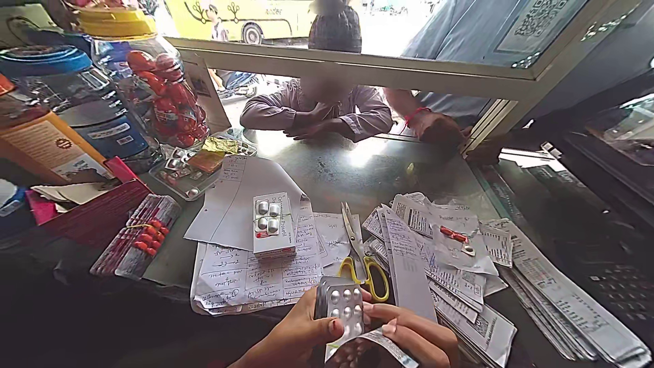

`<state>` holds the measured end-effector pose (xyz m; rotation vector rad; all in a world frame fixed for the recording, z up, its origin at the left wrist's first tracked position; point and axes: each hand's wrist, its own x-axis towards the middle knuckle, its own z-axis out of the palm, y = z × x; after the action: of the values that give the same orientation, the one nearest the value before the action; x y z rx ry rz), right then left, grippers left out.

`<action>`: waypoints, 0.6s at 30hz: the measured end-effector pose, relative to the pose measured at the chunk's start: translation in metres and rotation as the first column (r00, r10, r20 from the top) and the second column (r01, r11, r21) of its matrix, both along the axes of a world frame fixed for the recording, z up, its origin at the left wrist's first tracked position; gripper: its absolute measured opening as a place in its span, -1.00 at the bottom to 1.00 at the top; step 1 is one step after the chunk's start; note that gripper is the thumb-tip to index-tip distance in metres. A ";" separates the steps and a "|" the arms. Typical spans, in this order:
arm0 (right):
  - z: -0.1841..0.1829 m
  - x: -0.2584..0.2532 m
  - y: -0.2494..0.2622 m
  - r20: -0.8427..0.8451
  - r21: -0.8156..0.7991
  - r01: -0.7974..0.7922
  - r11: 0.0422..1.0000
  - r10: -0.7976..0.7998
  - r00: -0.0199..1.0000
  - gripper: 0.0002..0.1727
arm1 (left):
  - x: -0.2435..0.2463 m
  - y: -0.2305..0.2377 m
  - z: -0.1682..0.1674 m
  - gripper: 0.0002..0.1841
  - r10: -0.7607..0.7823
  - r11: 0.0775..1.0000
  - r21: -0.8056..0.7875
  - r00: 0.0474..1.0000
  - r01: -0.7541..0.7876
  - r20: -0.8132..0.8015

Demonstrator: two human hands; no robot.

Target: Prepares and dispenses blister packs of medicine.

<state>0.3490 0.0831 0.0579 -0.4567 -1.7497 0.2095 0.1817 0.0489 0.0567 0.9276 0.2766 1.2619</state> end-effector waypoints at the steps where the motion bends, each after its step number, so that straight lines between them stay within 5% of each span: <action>1: -0.003 0.000 -0.001 -0.004 0.054 -0.003 0.999 0.003 1.000 -0.92 | 0.000 0.000 -0.001 -0.55 -0.005 1.000 -0.005 1.000 0.005 0.002; 3: -0.002 0.003 -0.002 0.032 0.076 -0.065 0.995 0.063 0.998 -0.92 | -0.001 0.001 -0.008 -0.48 0.030 1.000 -0.005 1.000 -0.030 0.003; 7: 0.023 0.019 0.008 0.139 -0.337 -0.382 0.861 0.447 0.884 -0.81 | -0.001 0.003 -0.008 -0.40 0.204 0.977 0.087 0.975 -0.197 -0.086; 9: 0.028 0.022 0.016 0.212 -0.399 -0.425 0.812 0.533 0.819 -0.77 | -0.001 0.005 -0.007 -0.36 0.211 0.971 0.141 0.968 -0.192 -0.135; 14: 0.030 0.023 0.010 0.169 -0.300 -0.404 0.864 0.465 0.869 -0.94 | -0.011 0.008 -0.005 -0.27 0.039 0.982 0.189 0.990 -0.013 -0.139; 18: 0.018 0.019 0.000 0.092 -0.167 -0.313 0.935 0.330 0.939 -0.94 | -0.012 0.007 -0.008 -0.26 0.164 0.970 0.206 0.974 -0.131 -0.154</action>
<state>0.3677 0.0833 0.0755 -0.2911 -1.9286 0.5619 0.1699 0.0563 0.0489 1.2046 0.3667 1.3664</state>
